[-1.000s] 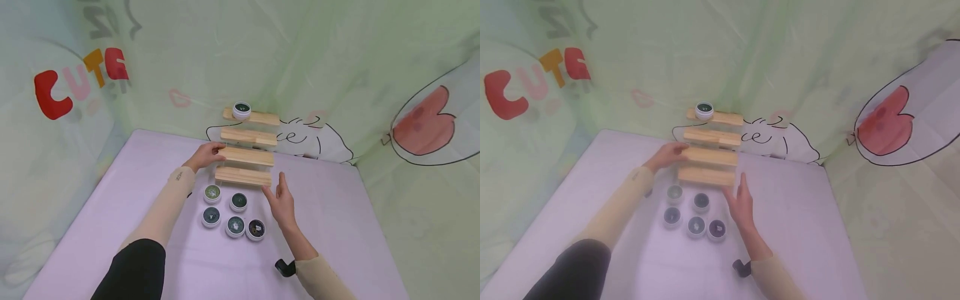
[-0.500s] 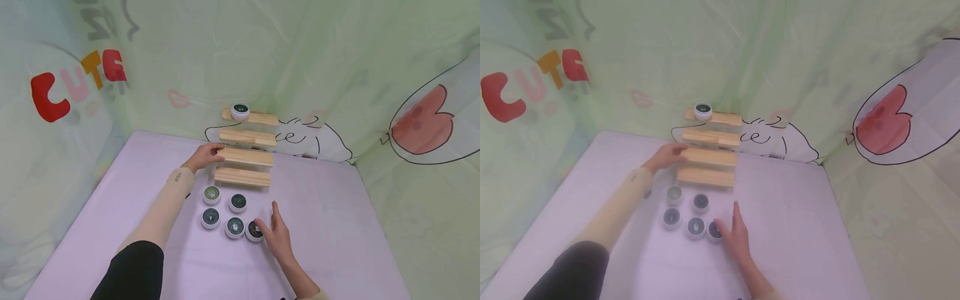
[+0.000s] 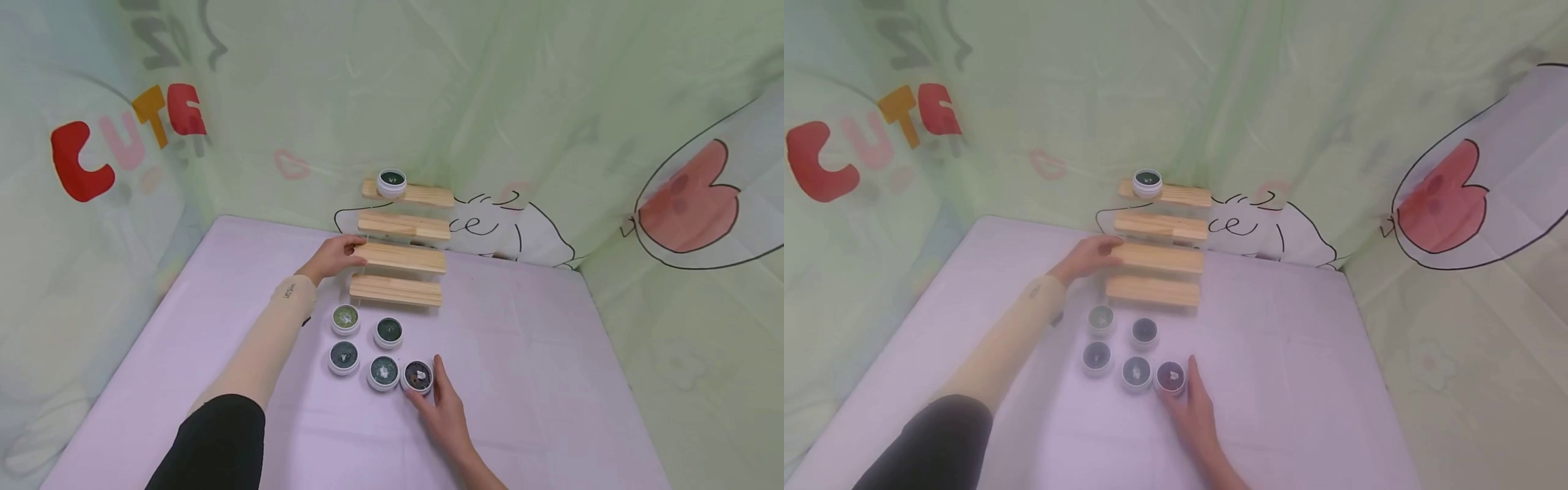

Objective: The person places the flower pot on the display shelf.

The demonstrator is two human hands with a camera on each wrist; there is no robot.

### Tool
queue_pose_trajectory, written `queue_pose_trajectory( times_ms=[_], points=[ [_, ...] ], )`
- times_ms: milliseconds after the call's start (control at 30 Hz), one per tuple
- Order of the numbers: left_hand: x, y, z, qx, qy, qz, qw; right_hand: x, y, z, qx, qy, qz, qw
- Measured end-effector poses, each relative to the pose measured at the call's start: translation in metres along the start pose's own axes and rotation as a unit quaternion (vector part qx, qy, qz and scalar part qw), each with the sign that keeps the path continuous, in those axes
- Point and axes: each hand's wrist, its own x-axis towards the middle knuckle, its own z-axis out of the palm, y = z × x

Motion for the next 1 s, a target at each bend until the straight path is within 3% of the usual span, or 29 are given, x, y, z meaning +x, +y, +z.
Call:
queue_pose_trajectory(
  times_ms=[233, 633, 1000],
  points=[
    [-0.001, 0.001, -0.001, -0.006, -0.002, -0.006, 1.0, -0.001, -0.004, 0.001, 0.019, -0.011, -0.027, 0.999],
    [-0.001, 0.004, -0.001, -0.003, -0.007, -0.009, 0.9999, 0.005, -0.004, 0.004, -0.01, -0.008, -0.022, 1.0],
    [-0.003, 0.006, -0.002, -0.002, -0.004, -0.013, 0.9999, 0.009, -0.007, 0.008, 0.0, -0.005, 0.0, 1.0]
  ],
)
